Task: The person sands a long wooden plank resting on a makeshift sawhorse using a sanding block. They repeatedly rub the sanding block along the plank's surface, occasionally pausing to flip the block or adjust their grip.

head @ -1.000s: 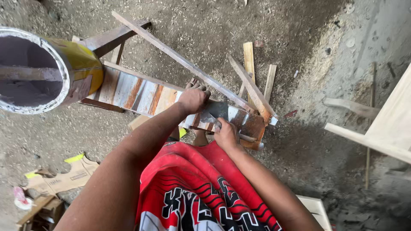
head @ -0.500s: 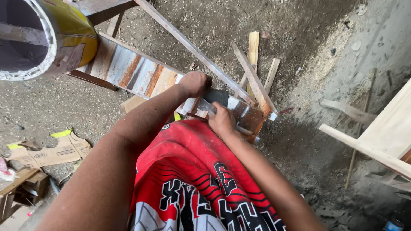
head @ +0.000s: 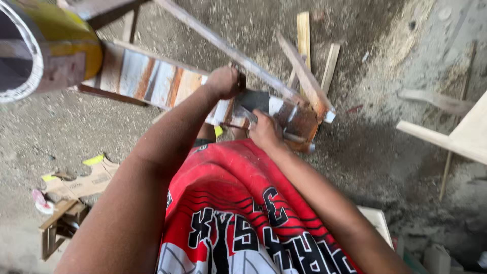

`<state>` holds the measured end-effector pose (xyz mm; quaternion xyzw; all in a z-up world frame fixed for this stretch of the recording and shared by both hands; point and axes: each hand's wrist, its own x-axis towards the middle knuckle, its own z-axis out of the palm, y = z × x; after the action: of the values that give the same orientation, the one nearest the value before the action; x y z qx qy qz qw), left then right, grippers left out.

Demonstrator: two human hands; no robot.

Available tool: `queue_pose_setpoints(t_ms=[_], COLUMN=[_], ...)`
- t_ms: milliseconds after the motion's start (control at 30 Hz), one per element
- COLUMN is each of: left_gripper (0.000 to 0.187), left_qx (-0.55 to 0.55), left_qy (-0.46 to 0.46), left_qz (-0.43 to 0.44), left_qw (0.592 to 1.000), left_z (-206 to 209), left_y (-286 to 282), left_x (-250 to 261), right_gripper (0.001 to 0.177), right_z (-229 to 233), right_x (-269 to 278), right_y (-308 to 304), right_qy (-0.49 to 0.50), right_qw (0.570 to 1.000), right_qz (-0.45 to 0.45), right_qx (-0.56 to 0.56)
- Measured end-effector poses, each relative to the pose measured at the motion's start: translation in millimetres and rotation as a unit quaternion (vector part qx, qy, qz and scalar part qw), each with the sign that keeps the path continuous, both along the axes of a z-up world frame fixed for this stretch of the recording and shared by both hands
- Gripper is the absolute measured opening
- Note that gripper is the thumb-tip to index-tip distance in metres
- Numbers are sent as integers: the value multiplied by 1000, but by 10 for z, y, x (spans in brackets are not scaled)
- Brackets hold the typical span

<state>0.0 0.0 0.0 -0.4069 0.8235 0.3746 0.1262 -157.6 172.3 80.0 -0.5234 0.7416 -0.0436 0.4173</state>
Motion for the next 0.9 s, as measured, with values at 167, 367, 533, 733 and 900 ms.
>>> queue_pose_setpoints(t_ms=[167, 367, 533, 733, 900], left_gripper=[32, 67, 57, 41, 56], left_qx=[19, 53, 6, -77, 13], left_qy=[-38, -143, -189, -173, -216], left_qz=[-67, -64, -80, -101, -56], left_qw=[997, 986, 979, 977, 975], left_z=[301, 573, 543, 320, 683], left_y=[-115, -197, -162, -143, -72], left_x=[16, 52, -79, -185, -97], right_gripper=[43, 40, 45, 45, 42], right_z=[99, 213, 124, -371, -311], right_x=[169, 306, 505, 364, -441], right_y=[-221, -319, -396, -341, 70], right_qy=[40, 28, -12, -24, -97], right_qw=[997, 996, 997, 995, 977], right_qz=[60, 78, 59, 34, -160], right_qx=[-15, -26, -38, -88, -105])
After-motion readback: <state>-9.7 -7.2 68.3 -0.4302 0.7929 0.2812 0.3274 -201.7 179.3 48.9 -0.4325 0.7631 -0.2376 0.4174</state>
